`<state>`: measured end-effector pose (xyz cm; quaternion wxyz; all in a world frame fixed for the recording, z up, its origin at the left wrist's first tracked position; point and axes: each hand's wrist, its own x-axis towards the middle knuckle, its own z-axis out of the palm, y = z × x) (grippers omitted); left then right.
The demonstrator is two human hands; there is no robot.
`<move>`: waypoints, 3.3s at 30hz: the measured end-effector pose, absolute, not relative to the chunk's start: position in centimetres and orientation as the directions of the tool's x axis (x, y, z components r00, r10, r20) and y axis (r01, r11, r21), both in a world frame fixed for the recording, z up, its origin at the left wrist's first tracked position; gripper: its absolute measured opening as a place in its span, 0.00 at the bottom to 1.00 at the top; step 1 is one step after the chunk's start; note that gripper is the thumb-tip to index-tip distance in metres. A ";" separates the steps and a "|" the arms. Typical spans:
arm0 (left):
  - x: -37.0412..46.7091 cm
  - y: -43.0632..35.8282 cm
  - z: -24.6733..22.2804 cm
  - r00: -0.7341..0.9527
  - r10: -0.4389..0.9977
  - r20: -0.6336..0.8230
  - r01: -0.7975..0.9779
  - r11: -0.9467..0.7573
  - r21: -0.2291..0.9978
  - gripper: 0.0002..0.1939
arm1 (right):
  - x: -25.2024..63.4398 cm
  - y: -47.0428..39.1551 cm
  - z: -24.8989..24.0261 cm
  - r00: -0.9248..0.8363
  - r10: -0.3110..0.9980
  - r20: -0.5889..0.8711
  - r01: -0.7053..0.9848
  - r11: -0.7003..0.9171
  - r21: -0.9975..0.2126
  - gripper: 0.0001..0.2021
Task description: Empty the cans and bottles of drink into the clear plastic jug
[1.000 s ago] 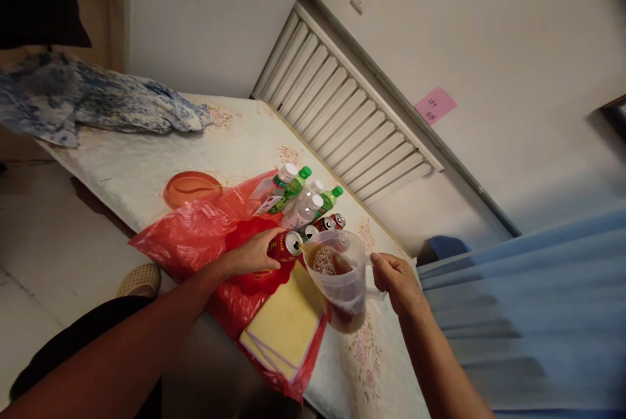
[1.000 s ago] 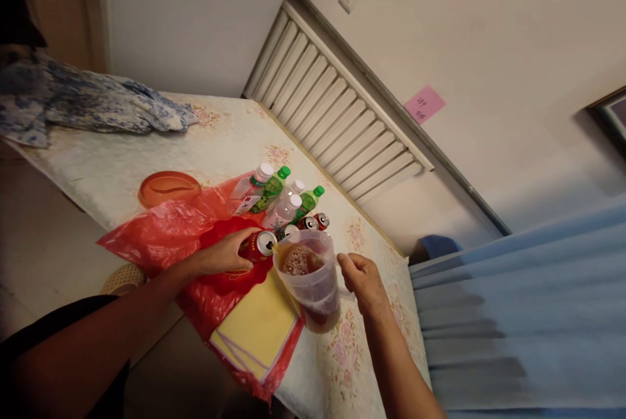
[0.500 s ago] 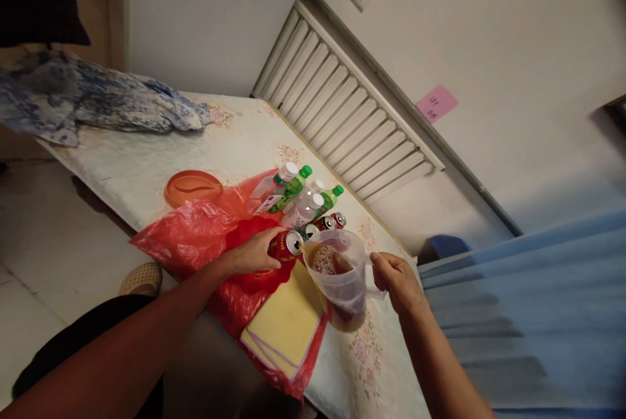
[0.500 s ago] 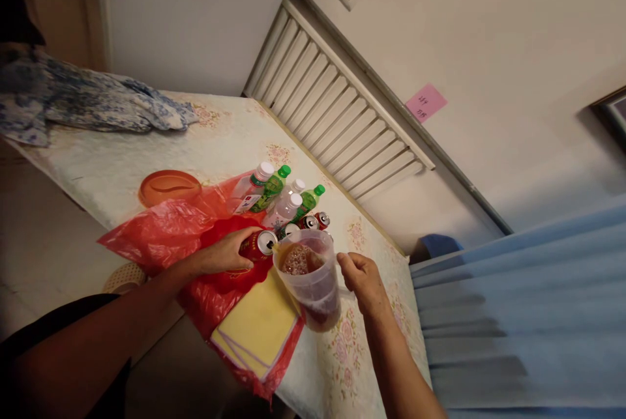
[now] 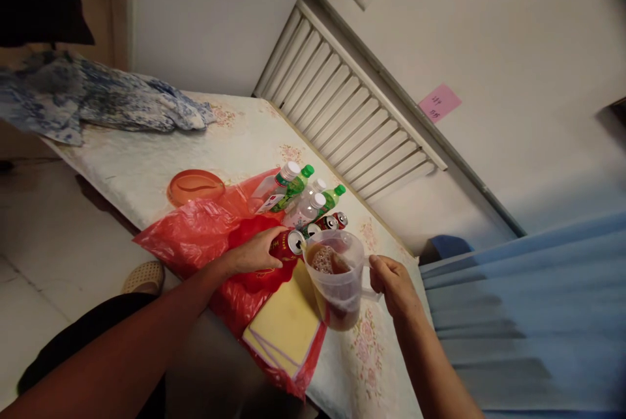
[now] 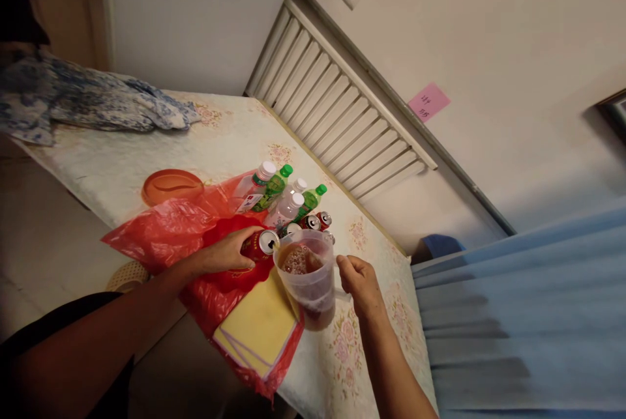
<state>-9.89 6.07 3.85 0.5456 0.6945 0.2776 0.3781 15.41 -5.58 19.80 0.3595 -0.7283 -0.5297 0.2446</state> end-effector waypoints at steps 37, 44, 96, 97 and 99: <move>-15.3 7.7 5.2 -0.117 0.938 0.328 0.072 -0.321 0.944 0.38 | 6.4 0.5 10.9 0.418 0.890 0.182 -0.212 0.291 -0.933 0.20; -15.6 7.7 4.9 -0.118 0.940 0.320 0.073 -0.313 0.947 0.38 | 6.5 0.3 8.0 0.442 0.876 0.194 -0.172 0.295 -0.940 0.21; 1.3 -9.6 2.4 0.592 0.782 0.198 0.282 -0.430 0.858 0.41 | 16.0 -17.6 5.5 0.538 0.831 0.138 0.243 0.004 -0.970 0.27; 1.5 -8.9 2.0 0.581 0.788 0.206 0.338 -0.464 0.819 0.38 | 16.7 -17.5 5.6 0.565 0.812 0.145 0.250 -0.001 -0.968 0.25; 1.8 -7.4 1.1 0.562 0.785 0.261 0.429 -0.546 0.719 0.31 | 18.4 -17.0 5.6 0.610 0.779 0.146 0.240 -0.007 -0.971 0.24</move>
